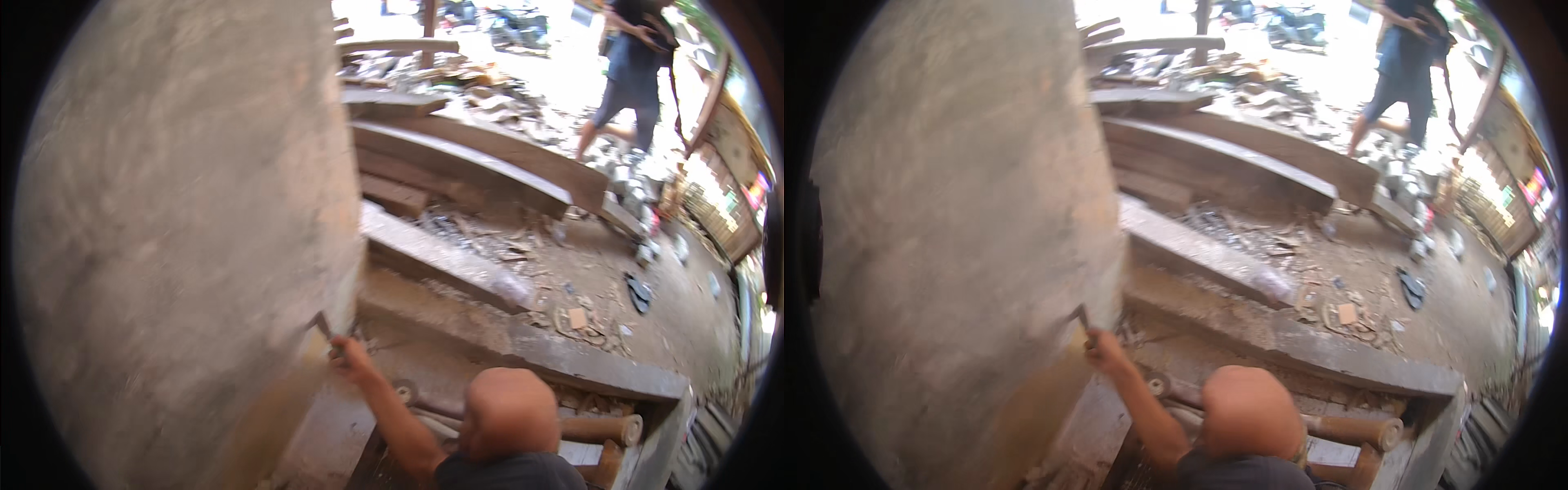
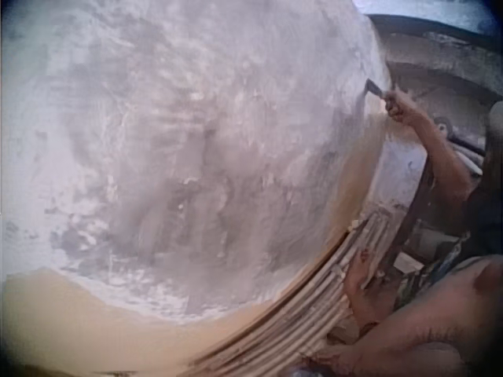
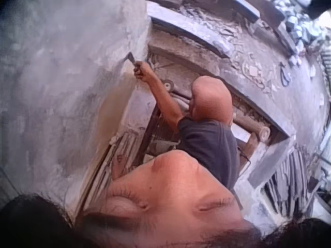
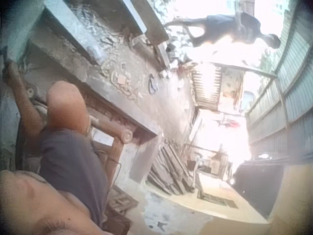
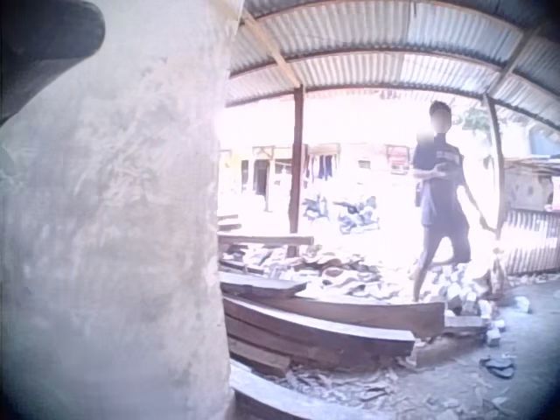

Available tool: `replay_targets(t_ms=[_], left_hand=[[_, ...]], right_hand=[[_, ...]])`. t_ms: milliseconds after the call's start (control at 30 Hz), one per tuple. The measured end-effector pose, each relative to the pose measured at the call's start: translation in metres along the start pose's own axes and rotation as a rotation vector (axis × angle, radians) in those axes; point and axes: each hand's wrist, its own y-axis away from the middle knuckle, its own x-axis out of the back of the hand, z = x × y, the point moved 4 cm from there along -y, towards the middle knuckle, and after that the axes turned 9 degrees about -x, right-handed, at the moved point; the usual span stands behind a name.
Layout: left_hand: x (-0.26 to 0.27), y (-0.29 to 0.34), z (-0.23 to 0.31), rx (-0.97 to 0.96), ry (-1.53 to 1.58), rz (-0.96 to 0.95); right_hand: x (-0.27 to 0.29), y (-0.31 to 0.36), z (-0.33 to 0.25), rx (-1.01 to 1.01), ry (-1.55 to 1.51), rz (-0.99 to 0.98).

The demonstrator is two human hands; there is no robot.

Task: The person scrapes a wall using a putty knife to remove old material.

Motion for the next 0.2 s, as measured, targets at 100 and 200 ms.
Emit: replay_targets(t_ms=[100, 200], left_hand=[[-0.016, -0.005, 0.035, 0.179, -0.161, -0.095], [-0.015, 0.003, 0.044, 0.171, -0.568, -0.127]], right_hand=[[0.035, 0.012, -0.017, 0.083, 0.034, -0.086], [0.032, 0.016, -0.026, -0.104, -0.031, -0.177]])
